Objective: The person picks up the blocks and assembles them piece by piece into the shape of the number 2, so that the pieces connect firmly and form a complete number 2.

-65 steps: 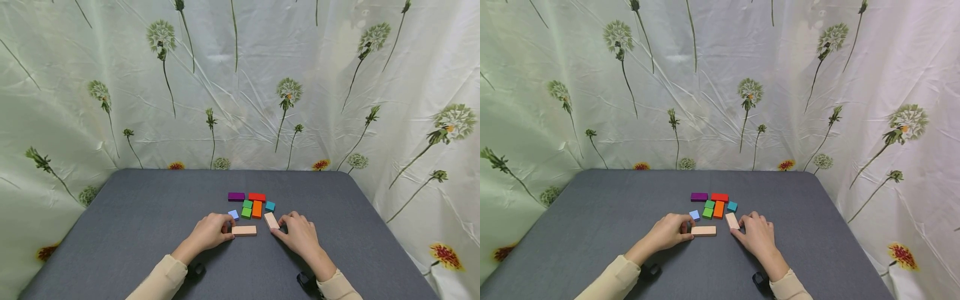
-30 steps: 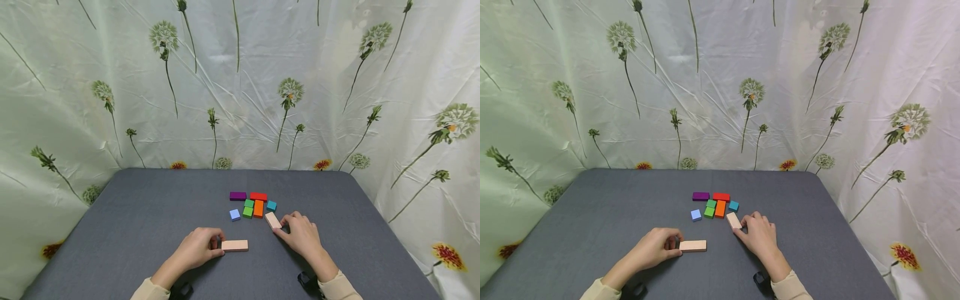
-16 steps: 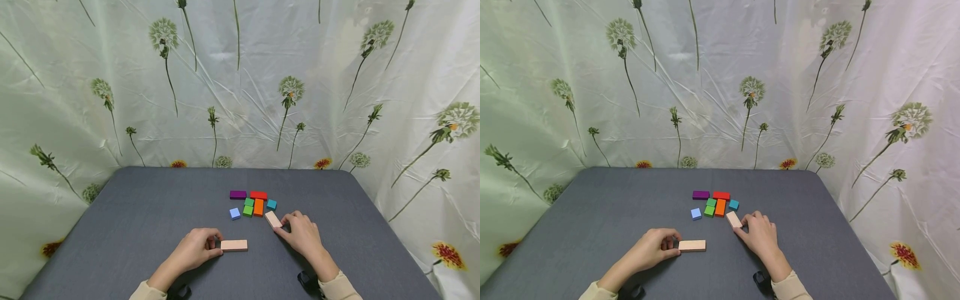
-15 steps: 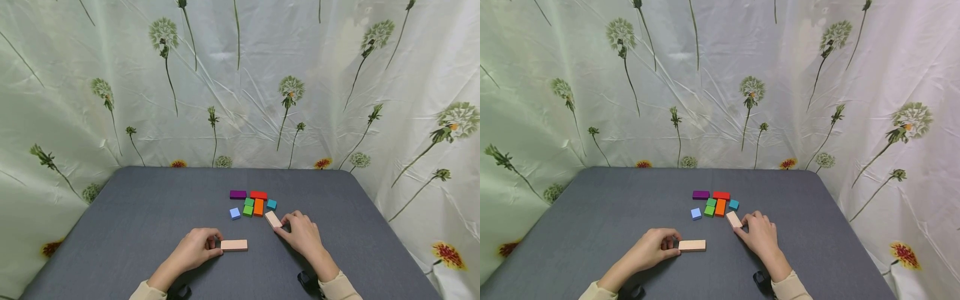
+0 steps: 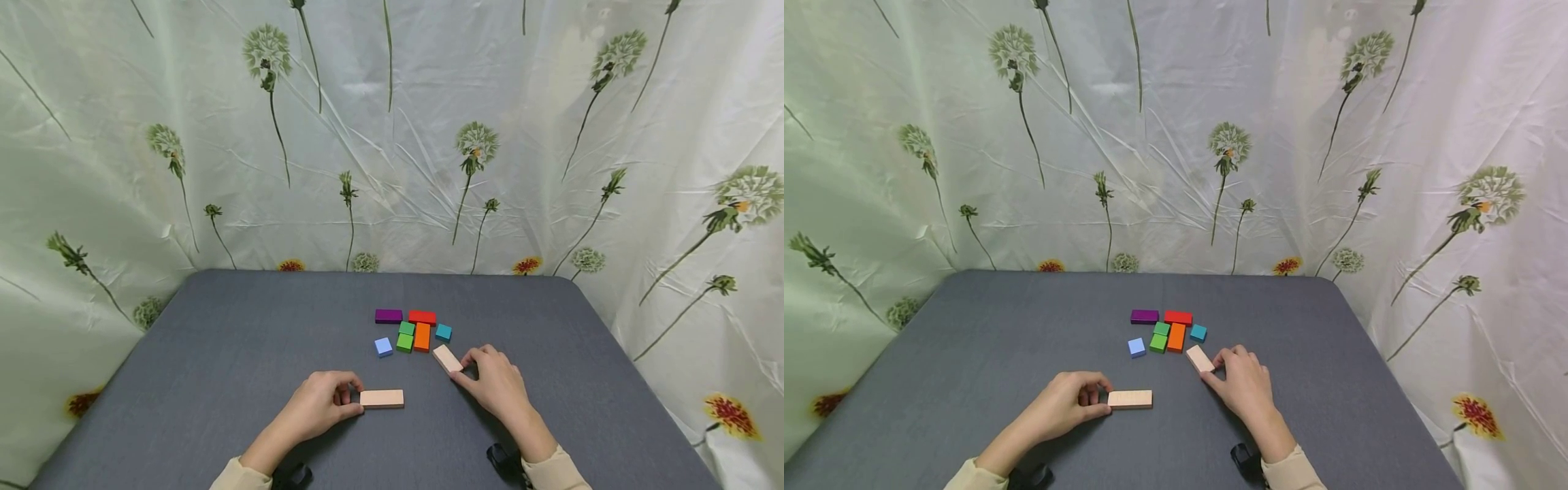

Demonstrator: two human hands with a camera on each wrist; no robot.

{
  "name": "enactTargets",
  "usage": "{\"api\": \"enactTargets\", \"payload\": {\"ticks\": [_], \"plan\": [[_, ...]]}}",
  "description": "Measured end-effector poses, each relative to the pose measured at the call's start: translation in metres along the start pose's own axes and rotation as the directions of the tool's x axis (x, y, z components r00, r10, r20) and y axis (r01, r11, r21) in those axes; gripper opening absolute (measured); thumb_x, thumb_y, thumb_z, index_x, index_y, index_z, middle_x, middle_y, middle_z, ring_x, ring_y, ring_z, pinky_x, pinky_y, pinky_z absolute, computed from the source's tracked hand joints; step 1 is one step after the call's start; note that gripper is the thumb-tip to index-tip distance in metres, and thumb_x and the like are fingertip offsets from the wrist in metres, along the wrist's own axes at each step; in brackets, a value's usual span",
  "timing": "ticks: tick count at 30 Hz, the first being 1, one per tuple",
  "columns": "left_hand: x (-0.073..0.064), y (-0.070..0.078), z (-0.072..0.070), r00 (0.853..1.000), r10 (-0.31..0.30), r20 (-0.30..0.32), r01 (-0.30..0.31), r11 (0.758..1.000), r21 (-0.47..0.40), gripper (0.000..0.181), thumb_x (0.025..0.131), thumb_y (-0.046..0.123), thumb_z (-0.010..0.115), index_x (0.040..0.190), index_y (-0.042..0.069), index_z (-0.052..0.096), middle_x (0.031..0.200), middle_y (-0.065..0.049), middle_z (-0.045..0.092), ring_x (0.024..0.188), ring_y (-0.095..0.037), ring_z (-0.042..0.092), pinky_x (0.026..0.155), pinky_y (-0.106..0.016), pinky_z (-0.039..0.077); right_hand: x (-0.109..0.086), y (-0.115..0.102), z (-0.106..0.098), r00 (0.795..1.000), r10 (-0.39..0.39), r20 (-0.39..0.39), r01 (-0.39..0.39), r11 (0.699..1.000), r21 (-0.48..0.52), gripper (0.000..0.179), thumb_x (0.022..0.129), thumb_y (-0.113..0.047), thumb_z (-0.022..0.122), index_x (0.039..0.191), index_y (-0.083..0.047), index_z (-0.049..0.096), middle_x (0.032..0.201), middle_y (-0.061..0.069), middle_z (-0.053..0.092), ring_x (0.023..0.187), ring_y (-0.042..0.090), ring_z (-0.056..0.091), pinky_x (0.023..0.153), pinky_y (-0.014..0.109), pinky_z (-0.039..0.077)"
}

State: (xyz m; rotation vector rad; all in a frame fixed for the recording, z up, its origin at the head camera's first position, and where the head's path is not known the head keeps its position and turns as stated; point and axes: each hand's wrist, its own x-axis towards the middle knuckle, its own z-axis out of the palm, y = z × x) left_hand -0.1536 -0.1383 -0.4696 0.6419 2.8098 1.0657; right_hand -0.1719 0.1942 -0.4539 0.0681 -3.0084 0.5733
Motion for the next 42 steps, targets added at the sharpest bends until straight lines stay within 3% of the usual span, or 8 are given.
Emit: {"api": "enactTargets", "payload": {"ticks": [15,33,42], "plan": [[0.001,-0.001,0.001,1.000,-0.022,0.017,0.022,1.000,-0.013,0.022,0.086,0.021,0.092,0.100,0.021,0.075,0.074,0.011,0.058,0.061,0.000,0.049,0.058,-0.023,0.042,-0.006,0.008,-0.002,0.999,0.040,0.035,-0.042,0.998,0.057,0.022,0.090,-0.034,0.089,0.099,-0.017,0.078,0.116,0.011,0.071,0.111,0.035,0.067,0.094,0.062,0.052],[0.001,0.001,0.000,0.999,-0.039,0.028,0.040,0.999,-0.022,0.022,0.086,0.020,0.091,0.101,0.020,0.075,0.074,0.011,0.058,0.063,-0.002,0.049,0.058,-0.022,0.041,-0.009,0.017,-0.003,0.999,-0.008,0.033,0.004,0.991,0.131,0.021,0.090,-0.029,0.089,0.105,-0.017,0.082,0.115,0.007,0.071,0.108,0.030,0.066,0.096,0.058,0.053],[0.001,0.001,0.000,0.999,-0.044,0.023,0.045,0.999,-0.028,0.021,0.087,0.020,0.091,0.101,0.019,0.075,0.074,0.011,0.058,0.063,-0.002,0.049,0.058,-0.022,0.041,-0.010,0.018,-0.005,0.998,-0.020,0.054,0.012,0.991,0.135,0.022,0.091,-0.027,0.088,0.110,-0.018,0.083,0.114,0.006,0.071,0.103,0.025,0.064,0.088,0.051,0.053]]}}
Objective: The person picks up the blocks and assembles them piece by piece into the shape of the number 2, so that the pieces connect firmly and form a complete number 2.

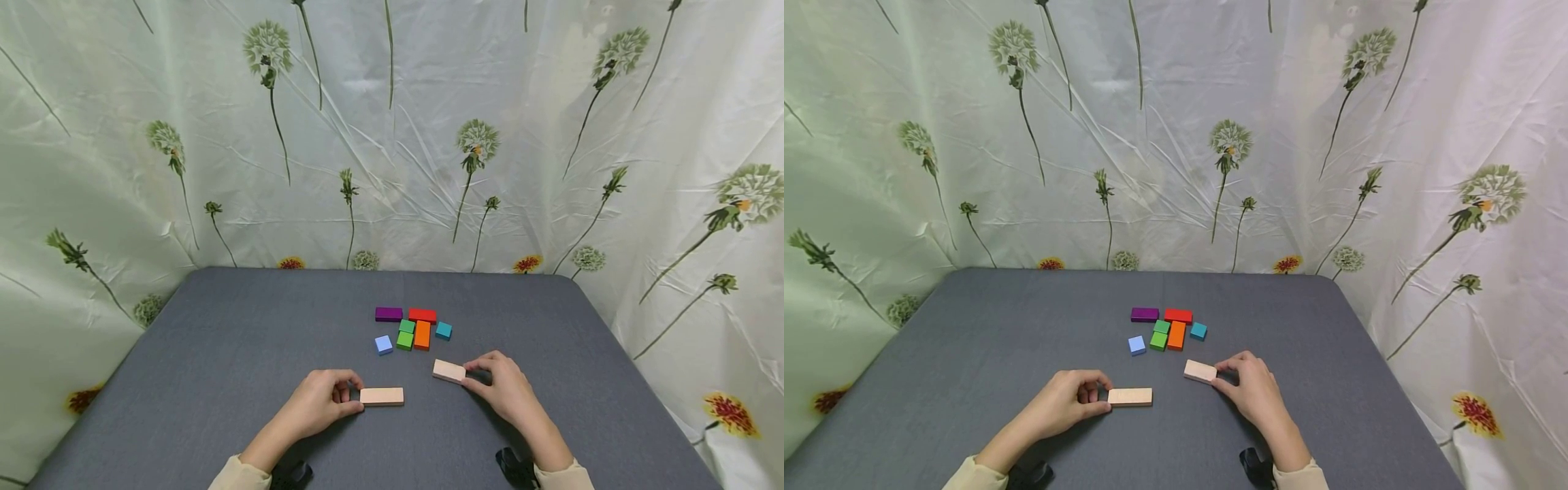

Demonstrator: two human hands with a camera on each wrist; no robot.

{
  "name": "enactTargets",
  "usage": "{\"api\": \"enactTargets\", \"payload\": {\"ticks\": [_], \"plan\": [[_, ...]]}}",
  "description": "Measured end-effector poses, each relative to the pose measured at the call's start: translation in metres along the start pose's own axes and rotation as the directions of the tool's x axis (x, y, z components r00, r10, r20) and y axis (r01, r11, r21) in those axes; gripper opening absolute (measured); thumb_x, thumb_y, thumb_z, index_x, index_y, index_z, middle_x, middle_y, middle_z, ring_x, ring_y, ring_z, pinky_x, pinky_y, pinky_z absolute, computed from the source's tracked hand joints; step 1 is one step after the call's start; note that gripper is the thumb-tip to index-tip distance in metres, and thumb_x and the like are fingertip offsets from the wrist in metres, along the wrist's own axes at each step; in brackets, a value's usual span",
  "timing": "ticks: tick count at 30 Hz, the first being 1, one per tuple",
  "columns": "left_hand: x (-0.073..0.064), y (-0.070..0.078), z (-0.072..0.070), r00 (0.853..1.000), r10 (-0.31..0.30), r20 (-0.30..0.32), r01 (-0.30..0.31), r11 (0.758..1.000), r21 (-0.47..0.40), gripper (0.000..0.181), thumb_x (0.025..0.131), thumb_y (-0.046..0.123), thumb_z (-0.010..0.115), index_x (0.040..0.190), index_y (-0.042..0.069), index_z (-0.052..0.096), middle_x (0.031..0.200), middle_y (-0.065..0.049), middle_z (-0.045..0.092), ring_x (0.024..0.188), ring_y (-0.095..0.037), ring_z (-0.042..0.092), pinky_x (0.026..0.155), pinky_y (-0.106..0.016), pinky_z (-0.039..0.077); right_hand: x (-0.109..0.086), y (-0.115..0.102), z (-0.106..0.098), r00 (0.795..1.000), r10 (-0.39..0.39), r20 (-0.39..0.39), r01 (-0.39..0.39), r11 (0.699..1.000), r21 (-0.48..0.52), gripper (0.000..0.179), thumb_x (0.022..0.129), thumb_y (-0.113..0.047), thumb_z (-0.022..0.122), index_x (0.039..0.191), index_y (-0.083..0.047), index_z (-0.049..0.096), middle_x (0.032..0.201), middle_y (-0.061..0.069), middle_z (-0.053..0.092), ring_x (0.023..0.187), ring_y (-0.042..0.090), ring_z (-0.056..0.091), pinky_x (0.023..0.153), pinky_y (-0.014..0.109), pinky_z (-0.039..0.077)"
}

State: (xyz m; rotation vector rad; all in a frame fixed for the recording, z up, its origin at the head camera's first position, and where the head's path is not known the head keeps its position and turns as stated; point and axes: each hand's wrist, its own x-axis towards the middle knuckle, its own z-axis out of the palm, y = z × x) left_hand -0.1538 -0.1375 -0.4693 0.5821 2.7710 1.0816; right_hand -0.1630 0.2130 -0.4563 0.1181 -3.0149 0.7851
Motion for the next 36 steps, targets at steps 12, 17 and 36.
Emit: {"api": "enactTargets", "payload": {"ticks": [12,17,36], "plan": [[-0.0003,-0.0002,0.0002,1.000,0.001,-0.001,-0.001,1.000,-0.003,0.021,0.087,0.021,0.091,0.101,0.020,0.075,0.074,0.011,0.057,0.063,-0.001,0.049,0.058,-0.022,0.040,-0.0017,0.0024,0.0000,0.999,-0.037,0.001,0.037,0.999,0.018,0.023,0.090,-0.022,0.088,0.112,-0.016,0.084,0.111,0.004,0.071,0.103,0.025,0.067,0.088,0.050,0.055],[-0.0007,-0.0006,0.0001,1.000,0.004,-0.003,-0.004,1.000,-0.009,0.021,0.087,0.021,0.091,0.101,0.021,0.075,0.074,0.011,0.057,0.063,-0.001,0.049,0.058,-0.022,0.040,-0.0028,0.0034,0.0010,0.999,-0.047,0.006,0.047,0.999,0.020,0.024,0.090,-0.019,0.088,0.113,-0.015,0.084,0.113,0.004,0.072,0.107,0.028,0.068,0.093,0.054,0.055],[-0.0004,-0.0028,0.0005,1.000,0.017,-0.009,-0.017,1.000,-0.021,0.021,0.087,0.022,0.091,0.102,0.021,0.076,0.074,0.011,0.058,0.063,-0.001,0.049,0.058,-0.022,0.040,-0.0066,-0.0004,-0.0008,0.996,-0.081,0.029,0.079,0.995,0.063,0.022,0.088,-0.018,0.090,0.109,-0.018,0.085,0.109,0.000,0.074,0.106,0.025,0.069,0.096,0.054,0.056]]}}
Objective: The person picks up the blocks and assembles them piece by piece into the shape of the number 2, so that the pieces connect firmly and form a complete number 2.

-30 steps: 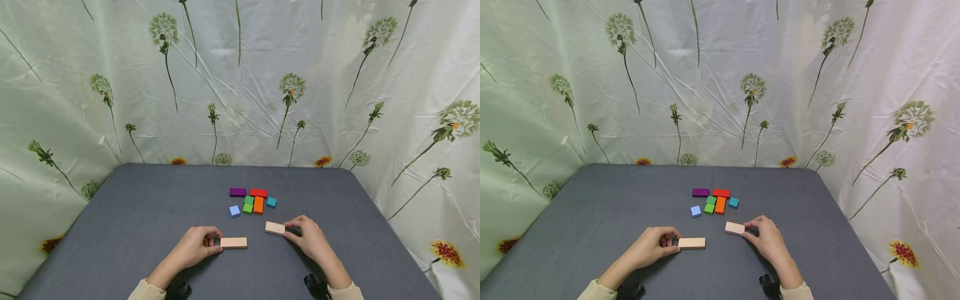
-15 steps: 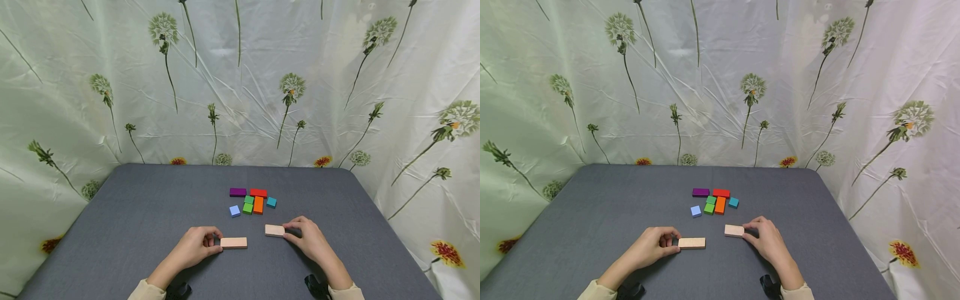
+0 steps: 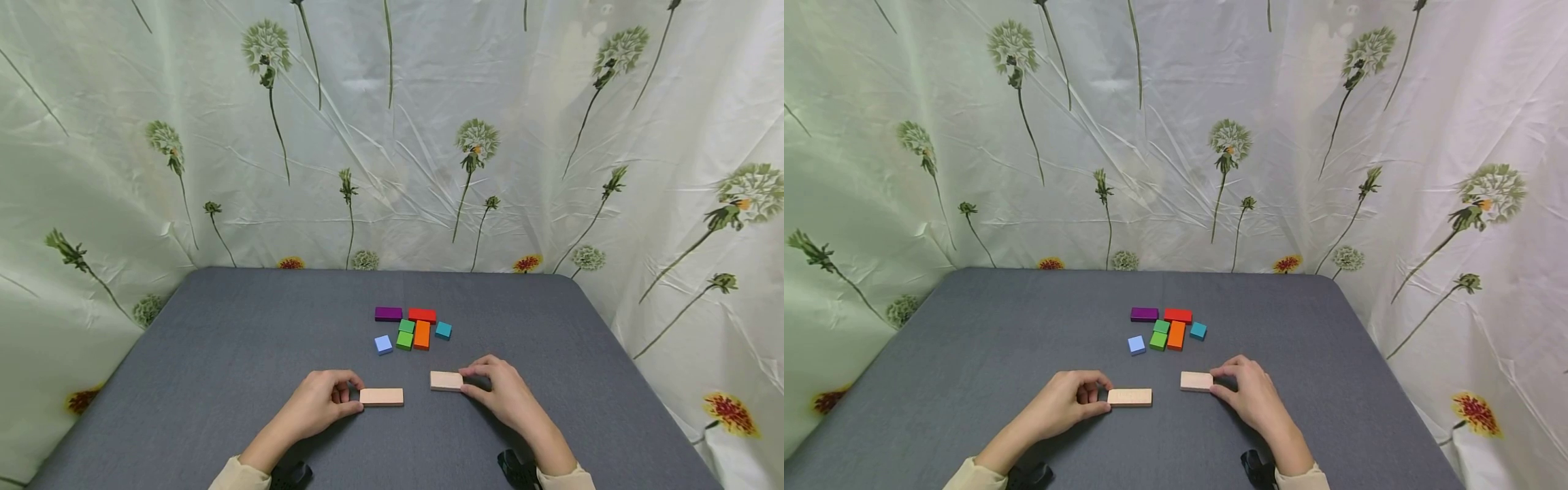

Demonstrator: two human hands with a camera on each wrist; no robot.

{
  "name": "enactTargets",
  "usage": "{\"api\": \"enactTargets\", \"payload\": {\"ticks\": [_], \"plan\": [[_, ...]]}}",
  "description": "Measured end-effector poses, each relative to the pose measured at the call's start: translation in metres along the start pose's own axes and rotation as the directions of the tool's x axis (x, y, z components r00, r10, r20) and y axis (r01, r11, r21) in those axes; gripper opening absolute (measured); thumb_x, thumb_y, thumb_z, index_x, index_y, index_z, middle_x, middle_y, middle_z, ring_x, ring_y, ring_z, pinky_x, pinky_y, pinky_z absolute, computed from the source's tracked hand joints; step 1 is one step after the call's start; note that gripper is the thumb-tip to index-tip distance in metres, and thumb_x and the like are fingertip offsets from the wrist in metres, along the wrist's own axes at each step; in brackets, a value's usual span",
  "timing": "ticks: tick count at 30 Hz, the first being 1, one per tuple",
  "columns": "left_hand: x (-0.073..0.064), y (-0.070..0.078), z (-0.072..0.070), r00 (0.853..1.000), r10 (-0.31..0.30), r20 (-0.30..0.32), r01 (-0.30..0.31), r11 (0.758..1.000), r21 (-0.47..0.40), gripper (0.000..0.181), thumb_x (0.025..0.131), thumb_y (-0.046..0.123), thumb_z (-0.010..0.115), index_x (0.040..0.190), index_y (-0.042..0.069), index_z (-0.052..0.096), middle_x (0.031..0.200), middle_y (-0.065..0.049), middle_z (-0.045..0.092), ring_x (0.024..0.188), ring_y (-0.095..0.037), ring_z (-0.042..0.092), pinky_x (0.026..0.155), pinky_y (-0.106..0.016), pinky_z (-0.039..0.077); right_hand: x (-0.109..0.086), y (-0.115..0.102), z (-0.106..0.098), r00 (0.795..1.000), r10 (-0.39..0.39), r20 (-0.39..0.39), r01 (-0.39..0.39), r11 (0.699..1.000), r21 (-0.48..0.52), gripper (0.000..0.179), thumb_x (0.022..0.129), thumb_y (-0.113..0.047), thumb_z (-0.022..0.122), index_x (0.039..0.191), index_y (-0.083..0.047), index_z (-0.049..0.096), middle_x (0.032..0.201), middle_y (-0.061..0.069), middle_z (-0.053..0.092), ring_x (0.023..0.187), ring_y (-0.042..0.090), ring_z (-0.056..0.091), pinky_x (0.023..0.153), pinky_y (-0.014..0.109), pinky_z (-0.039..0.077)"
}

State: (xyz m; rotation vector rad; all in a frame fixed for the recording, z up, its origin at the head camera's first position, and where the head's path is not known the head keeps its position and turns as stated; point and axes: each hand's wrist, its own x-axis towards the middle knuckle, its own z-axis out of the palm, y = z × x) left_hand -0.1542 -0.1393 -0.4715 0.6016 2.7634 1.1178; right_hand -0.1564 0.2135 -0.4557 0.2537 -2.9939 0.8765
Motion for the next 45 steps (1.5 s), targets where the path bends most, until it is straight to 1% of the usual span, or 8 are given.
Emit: {"api": "enactTargets", "payload": {"ticks": [5,8,24,28,31,35,37,45], "plan": [[0.000,0.000,0.000,1.000,-0.011,-0.001,0.011,1.000,0.004,0.021,0.087,0.021,0.091,0.102,0.021,0.076,0.074,0.011,0.057,0.063,-0.001,0.048,0.058,-0.022,0.039,-0.001,-0.001,-0.001,1.000,-0.021,0.019,0.021,1.000,0.013,0.023,0.087,-0.019,0.090,0.109,-0.019,0.085,0.109,-0.001,0.073,0.106,0.026,0.070,0.095,0.054,0.056],[0.000,0.000,0.001,1.000,-0.016,-0.001,0.016,1.000,0.003,0.021,0.087,0.021,0.091,0.102,0.021,0.076,0.074,0.011,0.057,0.063,0.000,0.048,0.058,-0.021,0.039,-0.001,-0.002,0.000,0.999,-0.015,0.033,0.014,1.000,0.026,0.022,0.087,-0.020,0.090,0.109,-0.020,0.085,0.108,-0.003,0.073,0.106,0.024,0.069,0.097,0.054,0.056],[0.000,0.000,0.001,1.000,-0.001,0.004,0.001,1.000,0.008,0.020,0.088,0.021,0.090,0.102,0.020,0.076,0.074,0.011,0.057,0.063,-0.001,0.048,0.058,-0.022,0.040,-0.001,-0.006,0.001,0.996,-0.026,0.084,0.021,0.998,0.058,0.022,0.086,-0.022,0.092,0.107,-0.022,0.085,0.105,-0.006,0.071,0.102,0.018,0.065,0.097,0.053,0.054],[0.000,0.000,0.001,1.000,0.001,0.005,-0.001,1.000,0.008,0.020,0.088,0.021,0.090,0.103,0.020,0.076,0.075,0.011,0.058,0.063,-0.001,0.049,0.058,-0.022,0.041,-0.001,-0.006,0.003,0.995,-0.045,0.093,0.039,0.997,0.059,0.022,0.086,-0.023,0.091,0.108,-0.021,0.085,0.102,-0.007,0.071,0.100,0.015,0.064,0.094,0.050,0.055],[0.000,-0.001,0.000,1.000,0.003,0.007,-0.003,1.000,0.007,0.020,0.088,0.021,0.090,0.103,0.020,0.076,0.075,0.011,0.058,0.063,-0.001,0.049,0.058,-0.022,0.041,-0.001,-0.006,0.004,0.993,-0.054,0.103,0.048,0.997,0.058,0.023,0.087,-0.023,0.091,0.108,-0.021,0.085,0.101,-0.008,0.071,0.097,0.013,0.063,0.090,0.043,0.054],[0.000,-0.001,0.000,1.000,0.004,0.008,-0.004,1.000,0.008,0.020,0.088,0.021,0.090,0.103,0.020,0.076,0.075,0.011,0.057,0.063,-0.001,0.049,0.059,-0.022,0.040,-0.001,-0.007,0.005,0.992,-0.061,0.114,0.055,0.997,0.057,0.023,0.087,-0.024,0.091,0.109,-0.022,0.085,0.100,-0.008,0.071,0.093,0.010,0.060,0.083,0.033,0.049],[0.000,0.000,0.000,1.000,0.003,0.008,-0.003,1.000,0.010,0.020,0.088,0.021,0.090,0.103,0.020,0.076,0.074,0.011,0.057,0.063,-0.001,0.048,0.058,-0.022,0.040,-0.001,-0.007,0.005,0.991,-0.064,0.118,0.058,0.997,0.055,0.023,0.087,-0.024,0.090,0.109,-0.022,0.085,0.099,-0.008,0.071,0.092,0.009,0.060,0.081,0.031,0.048],[0.000,0.000,0.000,1.000,0.003,0.006,-0.003,1.000,0.006,0.020,0.088,0.020,0.090,0.103,0.019,0.076,0.074,0.011,0.057,0.063,0.000,0.048,0.058,-0.022,0.040,0.000,-0.012,0.007,0.989,-0.064,0.134,0.056,0.997,0.057,0.023,0.088,-0.025,0.090,0.110,-0.022,0.085,0.098,-0.009,0.071,0.091,0.009,0.059,0.081,0.031,0.048]]}}
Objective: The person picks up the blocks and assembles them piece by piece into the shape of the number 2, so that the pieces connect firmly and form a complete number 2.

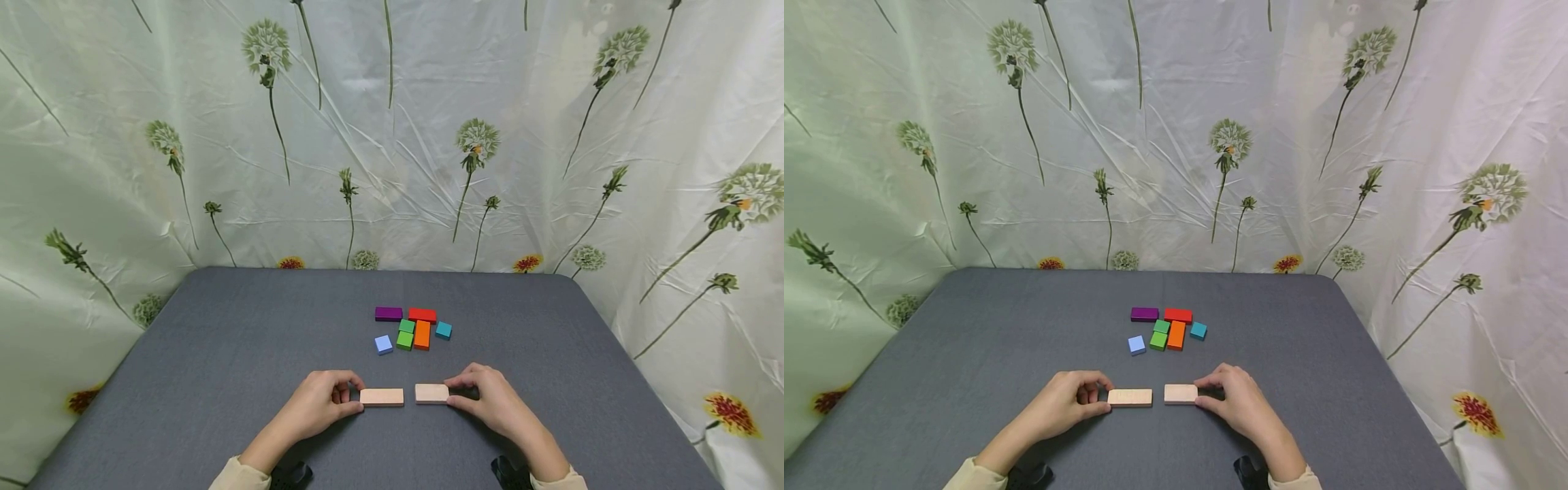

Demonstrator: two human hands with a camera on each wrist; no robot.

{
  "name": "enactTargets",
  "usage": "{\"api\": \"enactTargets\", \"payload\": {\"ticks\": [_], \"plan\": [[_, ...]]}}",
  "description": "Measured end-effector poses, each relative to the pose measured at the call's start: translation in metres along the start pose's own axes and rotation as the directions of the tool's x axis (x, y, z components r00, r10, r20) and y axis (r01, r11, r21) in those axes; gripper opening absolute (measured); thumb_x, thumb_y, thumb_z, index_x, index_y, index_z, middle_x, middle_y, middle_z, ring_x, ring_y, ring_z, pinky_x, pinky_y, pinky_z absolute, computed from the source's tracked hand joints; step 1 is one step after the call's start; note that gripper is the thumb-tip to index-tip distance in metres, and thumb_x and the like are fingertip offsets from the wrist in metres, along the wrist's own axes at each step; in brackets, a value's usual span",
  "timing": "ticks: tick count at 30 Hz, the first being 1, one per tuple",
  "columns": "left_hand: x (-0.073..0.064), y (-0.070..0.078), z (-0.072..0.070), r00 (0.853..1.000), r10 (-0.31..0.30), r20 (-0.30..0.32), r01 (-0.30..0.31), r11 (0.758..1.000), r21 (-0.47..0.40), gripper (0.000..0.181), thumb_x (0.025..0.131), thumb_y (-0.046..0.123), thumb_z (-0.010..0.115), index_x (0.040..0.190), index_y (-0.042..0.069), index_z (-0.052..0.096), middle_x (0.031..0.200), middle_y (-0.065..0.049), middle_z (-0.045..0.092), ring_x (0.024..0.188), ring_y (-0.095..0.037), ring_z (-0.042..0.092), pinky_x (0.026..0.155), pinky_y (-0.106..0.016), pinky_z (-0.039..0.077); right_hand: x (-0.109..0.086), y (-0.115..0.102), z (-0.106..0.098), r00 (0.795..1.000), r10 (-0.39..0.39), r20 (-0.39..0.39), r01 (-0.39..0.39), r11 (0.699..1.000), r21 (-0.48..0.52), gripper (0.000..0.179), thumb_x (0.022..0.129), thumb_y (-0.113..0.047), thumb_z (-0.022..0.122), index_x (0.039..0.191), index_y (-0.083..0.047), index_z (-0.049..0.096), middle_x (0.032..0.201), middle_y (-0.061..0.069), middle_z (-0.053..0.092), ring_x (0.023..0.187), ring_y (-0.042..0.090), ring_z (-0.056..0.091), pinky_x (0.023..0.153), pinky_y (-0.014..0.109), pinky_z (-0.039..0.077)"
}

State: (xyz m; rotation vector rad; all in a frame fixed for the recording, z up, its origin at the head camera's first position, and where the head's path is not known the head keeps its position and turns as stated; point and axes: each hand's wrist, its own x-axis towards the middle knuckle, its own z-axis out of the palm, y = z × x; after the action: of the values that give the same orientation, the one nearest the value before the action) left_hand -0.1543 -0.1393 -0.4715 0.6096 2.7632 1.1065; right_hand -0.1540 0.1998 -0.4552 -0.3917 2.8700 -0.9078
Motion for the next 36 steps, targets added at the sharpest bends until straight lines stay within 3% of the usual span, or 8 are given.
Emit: {"api": "enactTargets", "payload": {"ticks": [23,36], "plan": [[-0.0005,0.0015,0.0009,1.000,-0.005,0.004,0.005,1.000,0.022,0.020,0.088,0.022,0.091,0.102,0.021,0.076,0.074,0.012,0.057,0.063,-0.001,0.048,0.058,-0.022,0.040,-0.0017,-0.0062,0.0064,0.998,-0.054,0.017,0.055,0.998,-0.023,0.023,0.088,-0.030,0.090,0.110,-0.022,0.084,0.096,-0.013,0.070,0.089,0.004,0.058,0.084,0.033,0.048],[-0.0012,0.0031,0.0013,1.000,-0.008,0.014,0.008,1.000,0.022,0.021,0.087,0.023,0.091,0.102,0.021,0.077,0.074,0.011,0.057,0.063,-0.001,0.048,0.058,-0.022,0.038,-0.0017,-0.0090,0.0085,0.997,-0.072,0.036,0.072,0.997,-0.005,0.023,0.089,-0.030,0.090,0.109,-0.020,0.084,0.095,-0.012,0.069,0.087,0.003,0.057,0.079,0.028,0.049]]}}
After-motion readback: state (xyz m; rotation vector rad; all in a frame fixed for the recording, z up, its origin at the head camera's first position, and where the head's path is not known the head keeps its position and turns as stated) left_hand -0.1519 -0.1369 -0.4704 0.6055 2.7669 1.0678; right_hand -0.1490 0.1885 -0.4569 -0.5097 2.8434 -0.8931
